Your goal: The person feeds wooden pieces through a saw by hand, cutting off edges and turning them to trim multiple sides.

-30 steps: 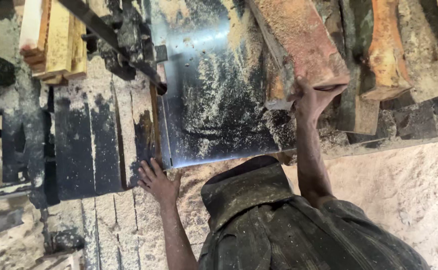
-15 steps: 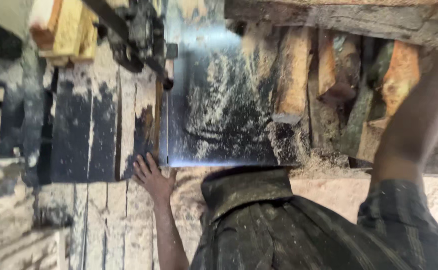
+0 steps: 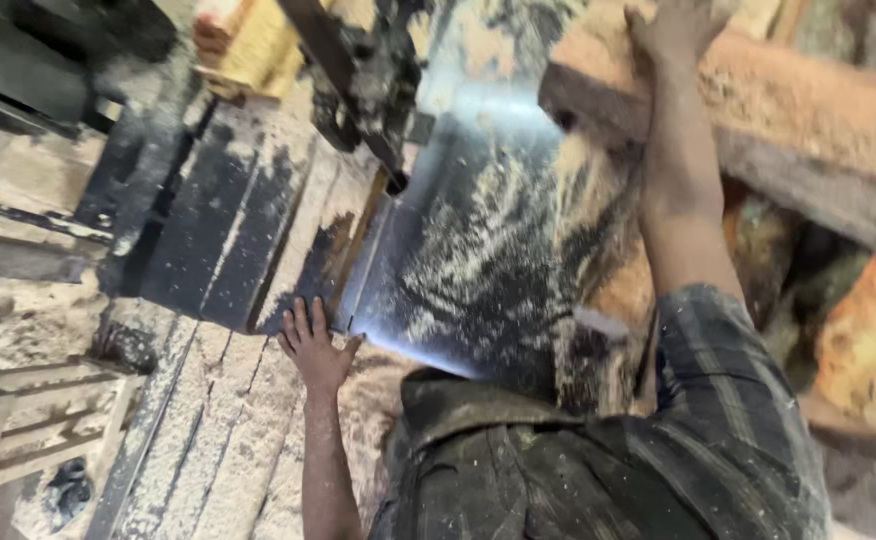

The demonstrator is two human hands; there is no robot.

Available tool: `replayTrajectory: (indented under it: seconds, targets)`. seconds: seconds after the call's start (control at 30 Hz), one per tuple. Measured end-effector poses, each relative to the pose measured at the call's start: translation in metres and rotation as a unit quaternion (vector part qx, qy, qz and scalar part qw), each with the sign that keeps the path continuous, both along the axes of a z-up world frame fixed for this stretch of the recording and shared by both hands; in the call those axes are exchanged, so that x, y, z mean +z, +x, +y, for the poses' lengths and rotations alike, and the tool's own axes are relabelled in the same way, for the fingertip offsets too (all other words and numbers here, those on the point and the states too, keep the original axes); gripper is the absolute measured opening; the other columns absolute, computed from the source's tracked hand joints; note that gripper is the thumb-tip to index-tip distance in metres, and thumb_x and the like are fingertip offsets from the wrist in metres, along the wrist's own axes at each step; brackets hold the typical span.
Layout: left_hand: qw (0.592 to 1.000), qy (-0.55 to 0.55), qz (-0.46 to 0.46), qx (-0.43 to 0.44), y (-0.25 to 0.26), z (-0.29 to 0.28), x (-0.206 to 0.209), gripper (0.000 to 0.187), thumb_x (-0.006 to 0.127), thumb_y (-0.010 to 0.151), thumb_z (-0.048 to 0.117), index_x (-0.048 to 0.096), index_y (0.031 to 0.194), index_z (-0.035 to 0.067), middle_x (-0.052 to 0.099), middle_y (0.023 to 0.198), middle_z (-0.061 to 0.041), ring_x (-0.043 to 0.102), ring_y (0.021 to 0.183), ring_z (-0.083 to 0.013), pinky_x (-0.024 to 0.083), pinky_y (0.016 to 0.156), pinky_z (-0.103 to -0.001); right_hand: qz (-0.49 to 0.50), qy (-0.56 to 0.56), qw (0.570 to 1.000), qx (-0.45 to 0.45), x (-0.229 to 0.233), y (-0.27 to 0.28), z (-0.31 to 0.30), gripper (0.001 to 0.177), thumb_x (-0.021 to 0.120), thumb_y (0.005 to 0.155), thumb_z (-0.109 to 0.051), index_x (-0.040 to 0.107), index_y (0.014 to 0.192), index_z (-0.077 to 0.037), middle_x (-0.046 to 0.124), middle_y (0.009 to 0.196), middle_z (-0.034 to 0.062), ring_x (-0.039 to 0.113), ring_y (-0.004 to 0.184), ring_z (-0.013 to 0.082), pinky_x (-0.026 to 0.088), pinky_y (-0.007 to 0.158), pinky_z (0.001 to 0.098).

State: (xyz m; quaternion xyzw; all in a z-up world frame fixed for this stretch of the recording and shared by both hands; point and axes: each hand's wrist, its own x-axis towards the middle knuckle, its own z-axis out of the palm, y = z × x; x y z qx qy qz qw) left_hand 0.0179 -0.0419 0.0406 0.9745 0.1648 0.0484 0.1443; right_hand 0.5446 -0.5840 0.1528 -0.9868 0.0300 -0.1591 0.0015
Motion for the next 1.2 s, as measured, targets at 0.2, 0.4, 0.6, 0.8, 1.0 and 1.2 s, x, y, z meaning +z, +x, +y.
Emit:
replayTrajectory:
  seconds: [0.2,0.4,0.6,0.8,1.0,1.2]
  targets:
    - [1.0,-0.003,0.006,0.006,0.006,-0.003,0.006,0.114,0.076,0.076,0.071,0.027,0.165,0.019,0.013,0.174,-0.013,0.005,0.159,-0.0423,0.002,0.123,-0.067,-0.09,-0.018,0.994,0.063,-0.029,0.016,0.006,0.1,0.057,0.091,-0.082,0.059,0.14,0.005,0.051,0.141,0.0336,0.046,0.133,0.0527,0.028,0.108,0.0738]
    - [1.0,-0.02,0.016,0.006,0.0,-0.004,0.014,0.113,0.078,0.073,0.069,0.031,0.164,0.019,0.013,0.174,-0.013,0.005,0.158,-0.0402,0.003,0.123,-0.068,0.115,-0.015,0.986,0.119,-0.038,-0.094,0.085,0.08,0.047,0.104,-0.078,0.073,0.114,-0.003,0.07,0.117,0.0267,0.061,0.117,0.0423,0.039,0.102,0.0637]
    - [0.993,-0.053,0.103,0.019,0.005,-0.004,0.029,0.118,0.067,0.077,0.08,0.017,0.166,0.02,-0.001,0.175,-0.014,-0.006,0.159,-0.0392,-0.011,0.121,-0.065,0.279,-0.056,0.93,0.233,-0.005,-0.279,0.161,0.065,0.035,0.108,-0.068,0.069,0.128,-0.016,0.071,0.122,0.0158,0.058,0.124,0.0388,0.018,0.121,0.0692]
    - [0.98,-0.148,0.072,-0.115,0.029,-0.08,0.032,0.105,0.061,0.088,0.074,0.022,0.164,0.014,0.013,0.172,-0.018,0.008,0.161,-0.0375,-0.003,0.126,-0.06,0.215,-0.056,0.923,0.315,0.003,-0.424,0.168,0.055,0.043,0.105,-0.061,0.069,0.126,-0.018,0.065,0.136,0.0068,0.047,0.142,0.0318,0.012,0.123,0.0657]
    - [0.754,-0.545,0.184,-0.316,-0.045,-0.201,0.062,0.066,0.055,0.102,0.038,0.039,0.158,0.008,0.048,0.156,-0.024,0.06,0.132,-0.036,0.057,0.107,-0.048,0.165,0.088,0.957,0.222,0.026,-0.535,0.145,0.048,0.06,0.102,-0.049,0.068,0.135,-0.014,0.062,0.144,0.0063,0.043,0.146,0.0298,0.012,0.124,0.0633]
    - [0.731,-0.548,0.298,-0.278,-0.076,-0.204,0.1,0.061,0.051,0.103,0.035,0.044,0.159,0.01,0.062,0.147,-0.024,0.059,0.117,-0.0488,0.054,0.095,-0.056,0.005,0.176,0.976,-0.132,0.019,-0.624,0.085,0.108,0.097,0.082,-0.048,0.037,0.156,0.004,0.039,0.15,0.0416,0.04,0.136,0.0556,0.041,0.102,0.0734]
